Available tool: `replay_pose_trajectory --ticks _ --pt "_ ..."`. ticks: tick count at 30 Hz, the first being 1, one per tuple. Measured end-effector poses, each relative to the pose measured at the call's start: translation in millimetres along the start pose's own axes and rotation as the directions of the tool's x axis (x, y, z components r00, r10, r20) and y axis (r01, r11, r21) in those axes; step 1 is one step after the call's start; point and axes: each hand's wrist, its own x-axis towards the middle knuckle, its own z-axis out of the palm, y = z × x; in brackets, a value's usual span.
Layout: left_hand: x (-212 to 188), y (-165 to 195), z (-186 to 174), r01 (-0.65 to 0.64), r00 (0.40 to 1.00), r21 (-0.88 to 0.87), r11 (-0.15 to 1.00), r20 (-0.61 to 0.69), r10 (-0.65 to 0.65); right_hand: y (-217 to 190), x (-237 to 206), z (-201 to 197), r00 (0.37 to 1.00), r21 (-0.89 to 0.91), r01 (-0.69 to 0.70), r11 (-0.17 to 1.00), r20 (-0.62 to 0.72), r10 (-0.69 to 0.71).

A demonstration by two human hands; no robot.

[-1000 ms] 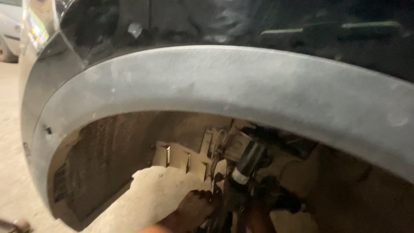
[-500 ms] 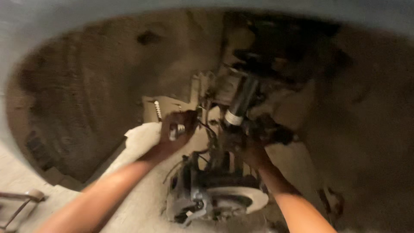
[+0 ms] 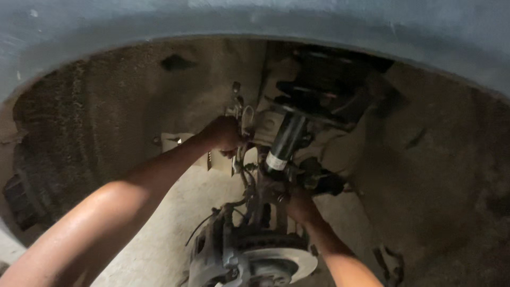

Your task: The person uses a wrench to tighten bolts on the car's suspension system, specifically focusing on the strut and brake assembly area. The hands repeatedly adjust the wrench and apply torque to secure the components.

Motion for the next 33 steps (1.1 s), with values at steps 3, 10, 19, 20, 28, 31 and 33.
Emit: replay_pose_trajectory --ticks 3,10,19,20,28,31,33 --pt "8 -7 4 -0.157 0.986 0.363 0.918 0.005 0.166 7 4 2 0.991 -0.116 0.071 0.991 -0.107 -0.084" --pt "6 4 -22 -0.278 0.911 0.578 0.767 -0.095 0.401 15 7 0 0.991 -0.201 0.114 0.973 -0.049 -0.126" --pt "5 28 -11 0.066 0.969 0.112 0.992 -0.245 -0.037 -3 5 -3 0.993 -0.191 -0.114 0.975 0.012 0.118" --pt "5 27 -8 0.044 0.966 0.102 0.994 -0.256 -0.016 -5 5 -3 0.987 -0.191 -0.151 0.97 0.03 0.16" --pt "22 27 -3 0.056 0.979 -0.074 0.996 -0.192 -0.069 -11 -1 -4 0.989 -0.12 -0.148 0.982 0.003 0.15" --pt "26 31 -8 -0.045 0.966 0.29 0.956 -0.23 0.115 -9 -1 -5 0.986 -0.155 -0.166 0.974 -0.01 0.166" --pt "25 34 -10 0.065 0.989 0.091 0.994 -0.136 -0.053 -8 -1 -5 0.992 -0.192 -0.12 0.974 0.004 0.123"
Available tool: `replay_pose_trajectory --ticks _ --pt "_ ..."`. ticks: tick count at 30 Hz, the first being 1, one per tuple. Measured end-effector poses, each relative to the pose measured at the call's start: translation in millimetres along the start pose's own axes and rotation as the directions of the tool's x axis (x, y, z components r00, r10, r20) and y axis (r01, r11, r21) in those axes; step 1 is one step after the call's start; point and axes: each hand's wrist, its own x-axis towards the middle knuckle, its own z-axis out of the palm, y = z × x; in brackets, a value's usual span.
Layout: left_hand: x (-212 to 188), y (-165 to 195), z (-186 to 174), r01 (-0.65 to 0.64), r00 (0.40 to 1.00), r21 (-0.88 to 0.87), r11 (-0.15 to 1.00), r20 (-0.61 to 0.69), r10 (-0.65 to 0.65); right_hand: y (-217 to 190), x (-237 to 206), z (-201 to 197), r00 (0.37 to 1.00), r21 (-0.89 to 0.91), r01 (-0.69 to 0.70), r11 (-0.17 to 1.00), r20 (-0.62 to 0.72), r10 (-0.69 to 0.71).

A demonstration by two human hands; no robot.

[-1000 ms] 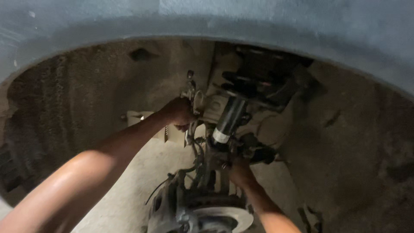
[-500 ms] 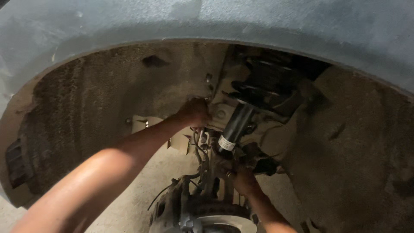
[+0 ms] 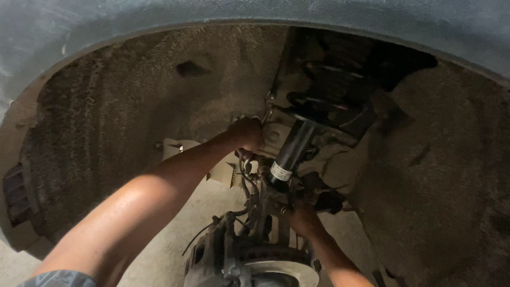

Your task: The person uses a wrench to tighten bolts on the car's suspension system, specifically focusing on the strut and brake assembly area. The hands repeatedly adjust the wrench and apply torque to secure the components.

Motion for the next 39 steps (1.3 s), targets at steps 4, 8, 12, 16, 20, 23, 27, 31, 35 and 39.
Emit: replay_pose_trajectory --ticks 4,8,12,16,20,23,27,31,35,39 --pt "-7 -1 -2 0.091 0.996 -0.24 0.967 0.04 -0.083 -1 -1 0 1.0 -0.009 0.002 1.0 -0.006 -0.002" --pt "-16 -9 -1 0.132 0.991 -0.307 0.942 0.066 -0.118 -5 -4 -1 1.0 -0.001 -0.015 1.0 -0.002 0.015" --pt "-19 -21 0 0.197 0.98 -0.511 0.836 0.069 -0.189 -1 -2 1 1.0 0.021 0.021 1.0 0.007 -0.021" --pt "-17 -33 0 0.258 0.966 -0.585 0.769 0.128 -0.226 14 5 7 1.0 0.048 0.004 0.999 0.023 -0.006" --pt "-11 -38 3 0.21 0.976 -0.526 0.824 0.162 -0.145 22 11 13 0.994 -0.083 0.098 0.992 -0.037 -0.101" --pt "-9 -40 6 0.241 0.969 -0.541 0.805 0.177 -0.171 18 8 13 0.995 -0.076 0.081 0.994 -0.052 -0.085" --pt "-14 -49 8 0.236 0.971 -0.611 0.755 0.175 -0.161 8 2 8 0.975 0.007 -0.22 0.975 0.03 0.22" --pt "-20 -57 10 0.188 0.981 -0.66 0.727 0.157 -0.112 18 6 12 0.978 0.079 0.204 0.976 -0.056 -0.2" --pt "-18 -57 11 0.19 0.982 -0.676 0.712 0.132 -0.136 42 20 22 0.946 -0.034 0.308 0.951 -0.094 -0.31" --pt "-11 -58 12 0.167 0.985 -0.648 0.743 0.086 -0.146 53 26 24 0.948 -0.096 0.298 0.95 -0.083 -0.306"
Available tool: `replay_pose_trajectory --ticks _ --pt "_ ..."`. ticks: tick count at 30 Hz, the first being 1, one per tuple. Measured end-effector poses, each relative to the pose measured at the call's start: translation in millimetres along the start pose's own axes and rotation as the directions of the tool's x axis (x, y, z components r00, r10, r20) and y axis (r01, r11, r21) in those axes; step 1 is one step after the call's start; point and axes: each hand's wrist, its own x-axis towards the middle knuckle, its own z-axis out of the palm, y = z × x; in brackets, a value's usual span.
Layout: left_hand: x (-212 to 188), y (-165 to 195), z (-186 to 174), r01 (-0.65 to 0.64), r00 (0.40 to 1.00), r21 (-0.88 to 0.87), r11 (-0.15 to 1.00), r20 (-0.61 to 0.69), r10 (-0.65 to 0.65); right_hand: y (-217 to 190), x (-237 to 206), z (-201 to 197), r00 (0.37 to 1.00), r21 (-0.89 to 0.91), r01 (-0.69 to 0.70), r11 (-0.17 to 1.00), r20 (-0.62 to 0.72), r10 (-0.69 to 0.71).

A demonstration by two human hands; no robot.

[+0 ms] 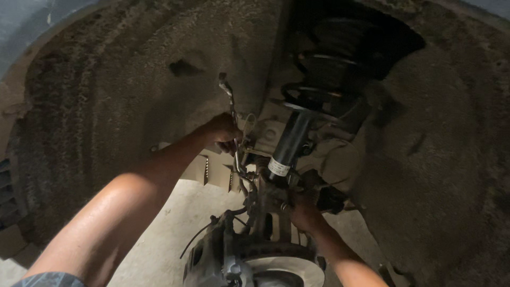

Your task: The person uses a wrench to tighten bolts on the car's suspension system, specifically focusing on the strut and brake assembly area. The hands repeatedly adjust the wrench and apply torque to secure the components.

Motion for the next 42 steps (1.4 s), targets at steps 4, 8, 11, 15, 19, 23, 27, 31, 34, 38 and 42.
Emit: replay_pose_trajectory --ticks 4,8,11,15,19,23,27,31,34,38,42 --pt "2 -5 1 0.021 1.0 -0.047 0.999 0.003 -0.021 -11 -4 -7 0.992 0.123 -0.109 0.986 0.071 0.101" --pt "6 -3 9 -0.067 0.998 -0.02 0.998 -0.014 0.066 -27 -6 -13 0.993 0.13 -0.111 0.985 0.062 0.104" --pt "18 5 18 -0.1 0.992 0.307 0.947 -0.039 0.118 -33 -6 -15 1.0 0.127 0.021 0.992 0.021 -0.024" --pt "47 15 30 -0.112 0.978 0.491 0.864 -0.1 0.184 -28 -7 -13 0.986 0.106 -0.165 0.98 0.055 0.16" --pt "72 11 42 -0.254 0.857 0.651 0.716 -0.191 0.479 -13 -6 -8 0.957 0.017 -0.273 0.962 0.107 0.27" --pt "71 4 55 -0.123 0.951 0.322 0.939 -0.231 0.204 0 3 0 0.997 0.026 -0.07 0.997 0.015 0.069" --pt "56 7 60 -0.153 0.942 0.508 0.848 -0.185 0.281 3 7 2 0.995 -0.074 -0.041 0.996 0.088 0.048" --pt "38 23 59 -0.119 0.919 0.547 0.829 -0.255 0.3 -4 1 -1 0.997 0.069 0.075 0.995 -0.036 -0.073" --pt "35 45 59 -0.222 0.942 0.256 0.941 -0.194 0.275 -14 -2 -5 0.999 0.015 0.033 0.999 -0.027 -0.033" --pt "30 66 69 -0.43 0.903 -0.585 0.688 -0.278 0.328 -26 -5 -13 0.997 0.01 -0.065 0.998 0.044 0.065" --pt "14 60 72 -0.249 0.964 -0.528 0.812 -0.214 0.156 -35 -6 -15 0.986 0.12 -0.163 0.979 0.067 0.156"
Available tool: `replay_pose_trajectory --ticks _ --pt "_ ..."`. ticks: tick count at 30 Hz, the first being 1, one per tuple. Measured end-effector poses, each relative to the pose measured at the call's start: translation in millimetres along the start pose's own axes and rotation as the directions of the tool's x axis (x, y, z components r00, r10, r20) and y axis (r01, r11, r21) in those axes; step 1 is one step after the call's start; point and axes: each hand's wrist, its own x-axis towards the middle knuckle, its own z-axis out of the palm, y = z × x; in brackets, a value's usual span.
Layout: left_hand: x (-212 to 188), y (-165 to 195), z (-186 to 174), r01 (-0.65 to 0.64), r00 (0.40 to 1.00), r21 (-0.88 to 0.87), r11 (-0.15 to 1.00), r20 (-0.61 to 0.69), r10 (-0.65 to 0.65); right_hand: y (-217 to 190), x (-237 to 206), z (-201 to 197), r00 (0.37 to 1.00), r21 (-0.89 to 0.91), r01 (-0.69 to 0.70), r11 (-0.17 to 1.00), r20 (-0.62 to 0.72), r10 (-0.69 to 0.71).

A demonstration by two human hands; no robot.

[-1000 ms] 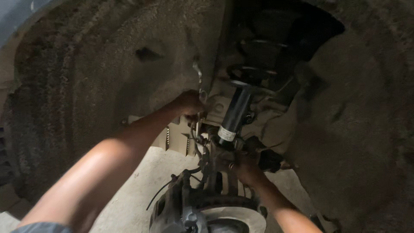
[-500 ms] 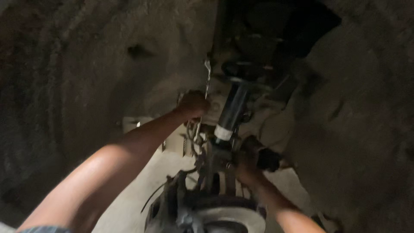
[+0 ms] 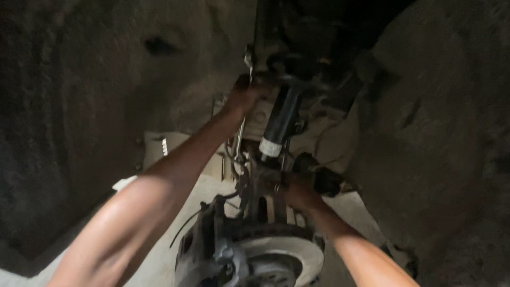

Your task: The person uses a wrench to tighten bolts on the car's suspension system, specifically focusing on the strut and brake assembly area. The hands repeatedly adjust the wrench and apply torque to secure the components.

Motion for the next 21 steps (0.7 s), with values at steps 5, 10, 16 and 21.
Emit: replay_pose_trajectory --ticks 5,10,16,21 --pt "-30 4 -5 -0.133 0.985 0.029 0.991 0.119 0.128 9 4 5 0.977 -0.128 -0.205 0.97 0.028 0.211" --pt "-127 -9 4 -0.446 0.894 0.356 0.821 0.123 0.432 28 12 12 0.99 -0.214 -0.138 0.967 0.0 0.141" --pt "-266 -56 -31 -0.332 0.818 0.435 0.837 0.575 0.025 43 24 18 0.993 -0.214 -0.108 0.971 0.022 0.116" --pt "-302 -65 -51 -0.489 0.816 0.703 0.517 0.578 -0.016 66 35 20 0.988 -0.601 0.066 0.797 -0.072 -0.136"
